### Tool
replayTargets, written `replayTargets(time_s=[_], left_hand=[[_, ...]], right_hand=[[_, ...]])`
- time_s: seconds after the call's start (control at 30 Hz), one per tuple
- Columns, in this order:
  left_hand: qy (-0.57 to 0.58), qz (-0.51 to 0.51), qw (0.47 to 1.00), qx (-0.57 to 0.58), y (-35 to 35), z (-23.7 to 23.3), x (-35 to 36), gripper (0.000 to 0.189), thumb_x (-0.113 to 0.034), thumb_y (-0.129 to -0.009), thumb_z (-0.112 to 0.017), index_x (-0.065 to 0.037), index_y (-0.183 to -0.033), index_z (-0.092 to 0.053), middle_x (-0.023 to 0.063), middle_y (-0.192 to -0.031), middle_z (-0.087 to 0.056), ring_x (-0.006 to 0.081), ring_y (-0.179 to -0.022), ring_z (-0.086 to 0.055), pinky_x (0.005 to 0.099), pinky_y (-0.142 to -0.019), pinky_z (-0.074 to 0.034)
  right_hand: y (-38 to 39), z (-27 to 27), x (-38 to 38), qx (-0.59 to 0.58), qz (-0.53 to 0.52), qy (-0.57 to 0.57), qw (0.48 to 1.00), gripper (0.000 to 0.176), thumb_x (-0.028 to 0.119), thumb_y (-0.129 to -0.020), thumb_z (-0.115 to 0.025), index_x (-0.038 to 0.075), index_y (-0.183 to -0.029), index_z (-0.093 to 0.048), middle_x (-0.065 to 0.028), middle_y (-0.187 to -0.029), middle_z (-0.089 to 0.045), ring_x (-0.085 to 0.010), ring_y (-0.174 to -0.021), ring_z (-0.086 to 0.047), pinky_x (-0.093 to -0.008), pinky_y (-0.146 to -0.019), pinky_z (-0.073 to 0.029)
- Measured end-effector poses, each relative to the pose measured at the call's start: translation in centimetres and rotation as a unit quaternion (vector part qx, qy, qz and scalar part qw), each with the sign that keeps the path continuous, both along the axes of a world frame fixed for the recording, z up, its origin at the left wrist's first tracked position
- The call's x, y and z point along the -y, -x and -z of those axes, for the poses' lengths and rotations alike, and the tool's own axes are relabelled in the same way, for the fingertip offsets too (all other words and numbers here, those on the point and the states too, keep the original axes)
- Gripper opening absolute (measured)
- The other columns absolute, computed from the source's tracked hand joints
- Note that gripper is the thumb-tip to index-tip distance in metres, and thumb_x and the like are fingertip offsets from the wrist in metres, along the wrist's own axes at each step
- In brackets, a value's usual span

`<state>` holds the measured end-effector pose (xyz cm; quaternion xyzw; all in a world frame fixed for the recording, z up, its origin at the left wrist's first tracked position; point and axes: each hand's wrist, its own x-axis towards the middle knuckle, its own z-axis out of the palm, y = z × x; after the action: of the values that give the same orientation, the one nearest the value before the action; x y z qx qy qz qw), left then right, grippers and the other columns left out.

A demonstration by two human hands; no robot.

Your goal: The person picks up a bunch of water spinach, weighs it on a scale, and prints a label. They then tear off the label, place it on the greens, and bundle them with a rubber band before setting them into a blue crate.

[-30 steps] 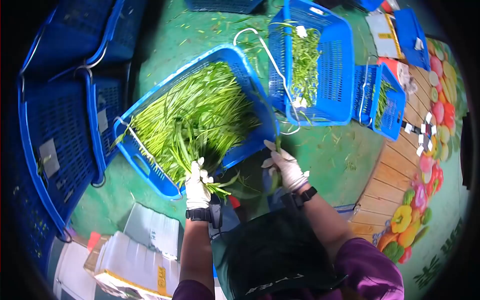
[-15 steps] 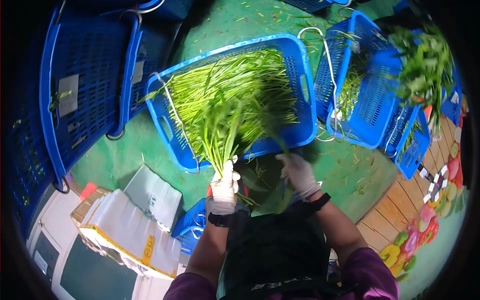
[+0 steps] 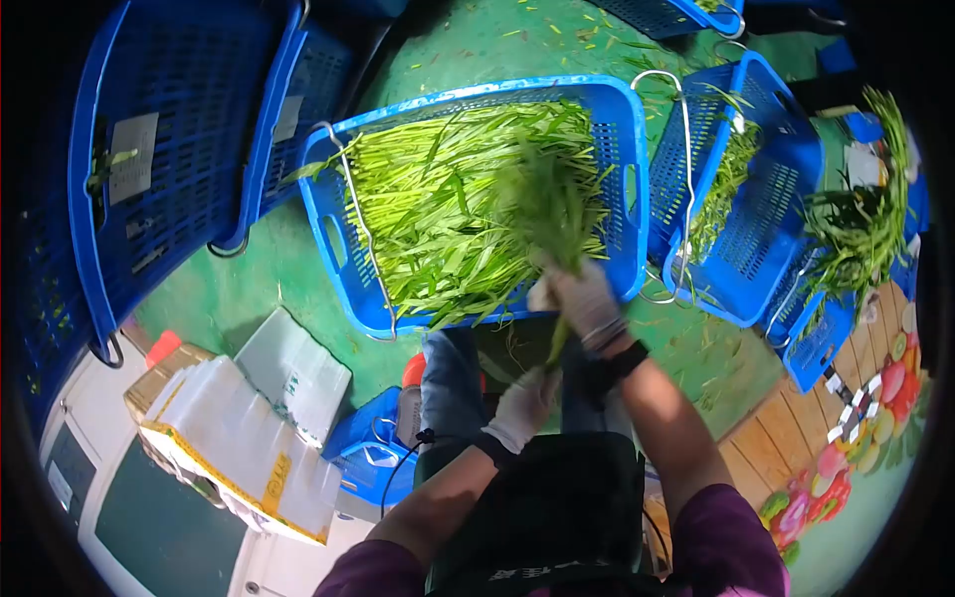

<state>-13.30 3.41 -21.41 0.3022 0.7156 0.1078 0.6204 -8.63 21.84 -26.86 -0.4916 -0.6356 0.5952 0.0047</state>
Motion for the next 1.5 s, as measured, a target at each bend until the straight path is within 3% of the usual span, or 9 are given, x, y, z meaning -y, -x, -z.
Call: replayTargets(time_s=[0.17, 0.3, 0.47, 0.7, 1.03, 1.13, 1.3, 1.4, 1.5], left_hand=[[0.13, 0.197, 0.968, 0.083, -0.4, 1.1, 2.2, 0.03, -0.035, -0.093, -0.046, -0.01, -0.1, -0.059, 0.0193, -0.096, -0.063, 0.0367, -0.09, -0.06, 0.0443, -0.074, -0.049], [-0.047, -0.097, 0.994, -0.021, 1.6, 3.2, 0.9, 0.026, -0.025, -0.089, -0.059, -0.005, -0.105, -0.059, 0.0126, -0.085, -0.066, 0.0285, -0.08, -0.065, 0.0356, -0.071, -0.051], [0.011, -0.157, 0.986, -0.06, 0.9, 6.3, 1.1, 0.03, -0.028, -0.088, -0.06, -0.006, -0.107, -0.06, 0.0144, -0.097, -0.066, 0.0327, -0.09, -0.063, 0.0388, -0.079, -0.051], [0.002, -0.212, 0.977, -0.029, -2.2, 7.7, 0.3, 0.028, -0.024, -0.087, -0.063, -0.006, -0.109, -0.06, 0.0116, -0.094, -0.067, 0.024, -0.085, -0.066, 0.0326, -0.074, -0.052], [0.016, -0.311, 0.946, 0.086, -3.7, 10.1, -3.0, 0.03, -0.019, -0.092, -0.057, 0.0, -0.115, -0.058, 0.0072, -0.096, -0.065, 0.0116, -0.082, -0.062, 0.0249, -0.072, -0.05], [0.181, -0.559, 0.772, 0.242, -3.8, 9.3, -4.5, 0.037, -0.017, -0.093, -0.055, -0.002, -0.126, -0.05, 0.0082, -0.105, -0.062, 0.0149, -0.093, -0.06, 0.03, -0.081, -0.048], [0.017, -0.469, 0.872, 0.137, -7.4, 13.2, -2.9, 0.051, -0.017, -0.089, -0.057, -0.008, -0.136, -0.04, 0.017, -0.127, -0.05, 0.0272, -0.117, -0.047, 0.0352, -0.097, -0.039], [0.102, -0.742, 0.547, 0.373, -6.9, 13.4, -5.7, 0.064, -0.05, -0.085, -0.061, -0.007, -0.131, -0.048, 0.0097, -0.121, -0.058, 0.0203, -0.104, -0.058, 0.0357, -0.089, -0.047], [0.053, -0.742, 0.568, 0.352, -6.0, 9.4, -7.0, 0.051, -0.047, -0.086, -0.062, -0.008, -0.119, -0.058, 0.0078, -0.105, -0.065, 0.0192, -0.087, -0.064, 0.0352, -0.078, -0.052]], right_hand=[[-0.3, 0.3, -9.4, -0.048, -0.018, 0.082, 0.995, 0.019, 0.017, -0.095, -0.049, 0.008, -0.108, -0.061, -0.0015, -0.066, -0.06, -0.0054, -0.05, -0.049, -0.02, -0.044, -0.038], [-2.7, 10.0, -11.3, -0.046, -0.348, -0.215, 0.911, 0.031, 0.008, -0.081, -0.064, 0.007, -0.111, -0.059, -0.0083, -0.082, -0.061, -0.024, -0.074, -0.062, -0.0371, -0.065, -0.05], [-2.0, 15.3, -13.0, 0.247, -0.521, -0.211, 0.789, 0.138, 0.038, -0.04, -0.09, 0.004, -0.146, -0.009, -0.0212, -0.147, -0.023, -0.0405, -0.138, -0.016, -0.0495, -0.113, -0.011], [-5.2, 22.6, -5.9, 0.324, -0.447, -0.035, 0.833, 0.094, 0.033, -0.055, -0.081, 0.005, -0.134, -0.038, -0.0185, -0.11, -0.063, -0.0325, -0.098, -0.063, -0.0389, -0.088, -0.049], [-3.4, 23.3, -7.1, 0.327, -0.529, 0.11, 0.775, 0.063, 0.031, -0.055, -0.079, 0.004, -0.109, -0.062, -0.0144, -0.094, -0.069, -0.0273, -0.088, -0.066, -0.0352, -0.08, -0.051], [-4.1, 20.5, -7.0, 0.288, -0.507, 0.307, 0.752, 0.042, 0.026, -0.059, -0.078, 0.002, -0.092, -0.07, -0.012, -0.092, -0.069, -0.0218, -0.081, -0.064, -0.0363, -0.076, -0.05], [-6.0, 16.2, -5.6, 0.179, -0.406, 0.508, 0.738, 0.05, 0.035, -0.065, -0.077, 0.002, -0.101, -0.069, -0.0107, -0.093, -0.069, -0.021, -0.077, -0.062, -0.0355, -0.075, -0.049], [-4.9, 11.5, -4.8, 0.044, -0.465, 0.447, 0.763, 0.047, 0.04, -0.07, -0.074, 0.006, -0.102, -0.069, -0.0095, -0.1, -0.069, -0.0187, -0.09, -0.061, -0.0332, -0.081, -0.047], [-6.7, 10.1, -2.4, -0.023, -0.396, 0.35, 0.848, 0.049, 0.042, -0.071, -0.073, 0.008, -0.105, -0.067, -0.01, -0.1, -0.069, -0.0202, -0.09, -0.061, -0.034, -0.081, -0.047]])
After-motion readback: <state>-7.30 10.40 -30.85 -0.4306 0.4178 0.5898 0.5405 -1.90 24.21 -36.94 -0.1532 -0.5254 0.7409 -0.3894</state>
